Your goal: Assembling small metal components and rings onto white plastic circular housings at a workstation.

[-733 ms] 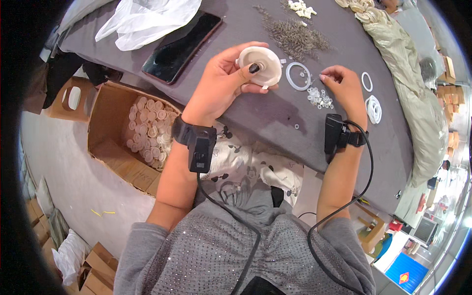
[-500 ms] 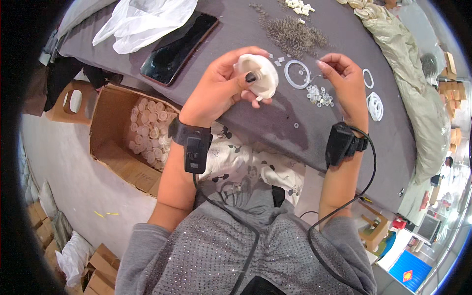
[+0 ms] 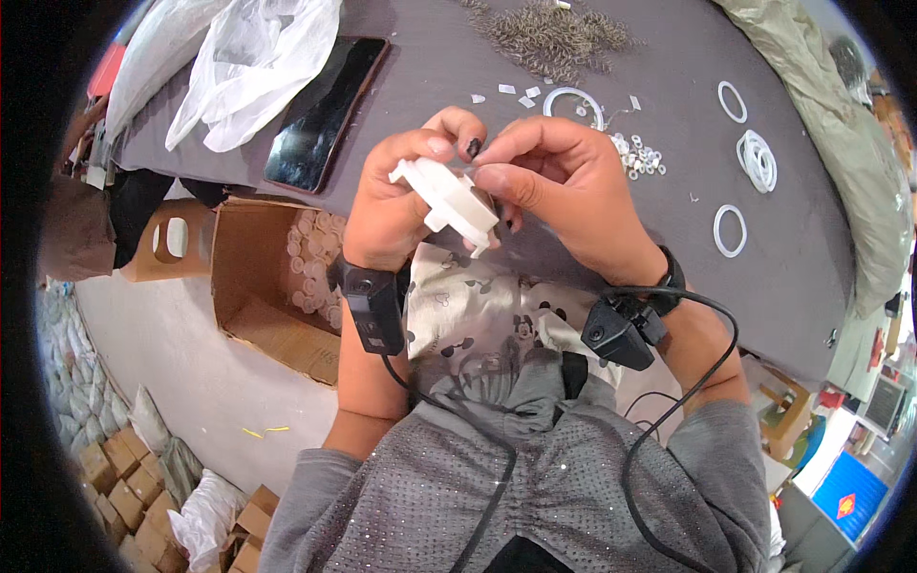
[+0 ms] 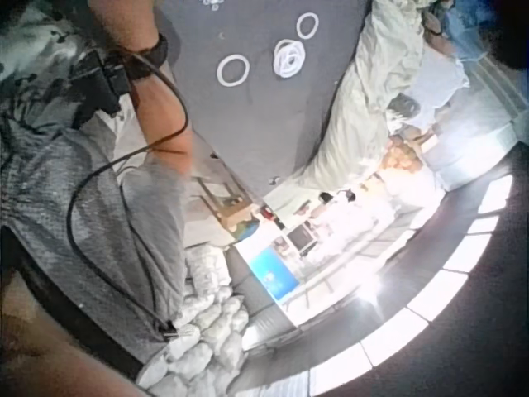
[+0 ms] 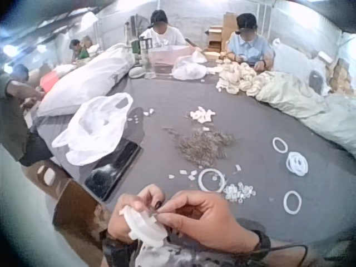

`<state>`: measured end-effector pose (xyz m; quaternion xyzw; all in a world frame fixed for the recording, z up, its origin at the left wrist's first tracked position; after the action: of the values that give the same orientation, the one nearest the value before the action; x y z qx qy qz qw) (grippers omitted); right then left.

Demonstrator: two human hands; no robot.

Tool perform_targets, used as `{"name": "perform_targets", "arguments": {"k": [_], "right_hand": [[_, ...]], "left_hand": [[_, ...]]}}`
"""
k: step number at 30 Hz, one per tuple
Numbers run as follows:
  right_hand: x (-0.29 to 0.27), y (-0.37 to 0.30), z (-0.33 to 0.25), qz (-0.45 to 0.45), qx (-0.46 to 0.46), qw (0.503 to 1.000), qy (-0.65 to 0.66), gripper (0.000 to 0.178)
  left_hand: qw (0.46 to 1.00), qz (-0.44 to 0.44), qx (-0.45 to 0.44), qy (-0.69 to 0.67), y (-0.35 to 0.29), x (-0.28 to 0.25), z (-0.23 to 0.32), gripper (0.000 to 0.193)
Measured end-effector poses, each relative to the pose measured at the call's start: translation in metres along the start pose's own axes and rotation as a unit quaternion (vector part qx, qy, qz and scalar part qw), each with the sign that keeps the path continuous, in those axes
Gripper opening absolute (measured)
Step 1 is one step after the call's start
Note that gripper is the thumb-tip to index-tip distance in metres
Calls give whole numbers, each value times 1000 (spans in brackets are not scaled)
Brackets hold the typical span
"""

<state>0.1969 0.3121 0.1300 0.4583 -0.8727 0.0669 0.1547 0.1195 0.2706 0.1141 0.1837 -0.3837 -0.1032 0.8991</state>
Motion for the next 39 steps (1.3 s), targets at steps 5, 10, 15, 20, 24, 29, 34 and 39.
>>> {"name": "perform_targets", "arguments": {"k": [5,10,15,20,24,29,34,39], "right_hand": [[3,-1,3,-17,11,999,38,12],[7,-2,-3,-28,9,999,38,12],[11,-3,-5,-47,-14,999,0,8],[19,-9,-35,-50,-190,943,-269,8],[14,-9,-33,-46,-187,937,-291,8],[8,-5,-18,-61,-70,976,-196,13],[2,-2,-12,-44,-75,977,-194,15],[-20,-1,-16,80,-71,970,-217,19]], "left_hand": [[1000,-1,15,7,1,4,3,30],[995,48,-3,92,-5,-13,0,31],[989,63,22,135,-7,-13,4,34],[993,71,9,97,-16,-25,-2,36],[986,50,91,128,-8,-4,13,37],[991,47,56,110,-6,-6,12,37],[995,67,34,61,-4,-8,9,36],[991,128,-25,28,-8,-15,8,48]]}}
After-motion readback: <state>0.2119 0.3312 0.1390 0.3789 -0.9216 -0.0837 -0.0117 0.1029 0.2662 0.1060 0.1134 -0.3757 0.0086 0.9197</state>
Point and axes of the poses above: each hand's wrist, its own y-axis towards the middle knuckle, its own x-axis out of the palm, z = x × y, the point moved 9 cm from there along y, towards the middle knuckle, and after that the axes turned 2 degrees about -z, right-handed, at the moved point
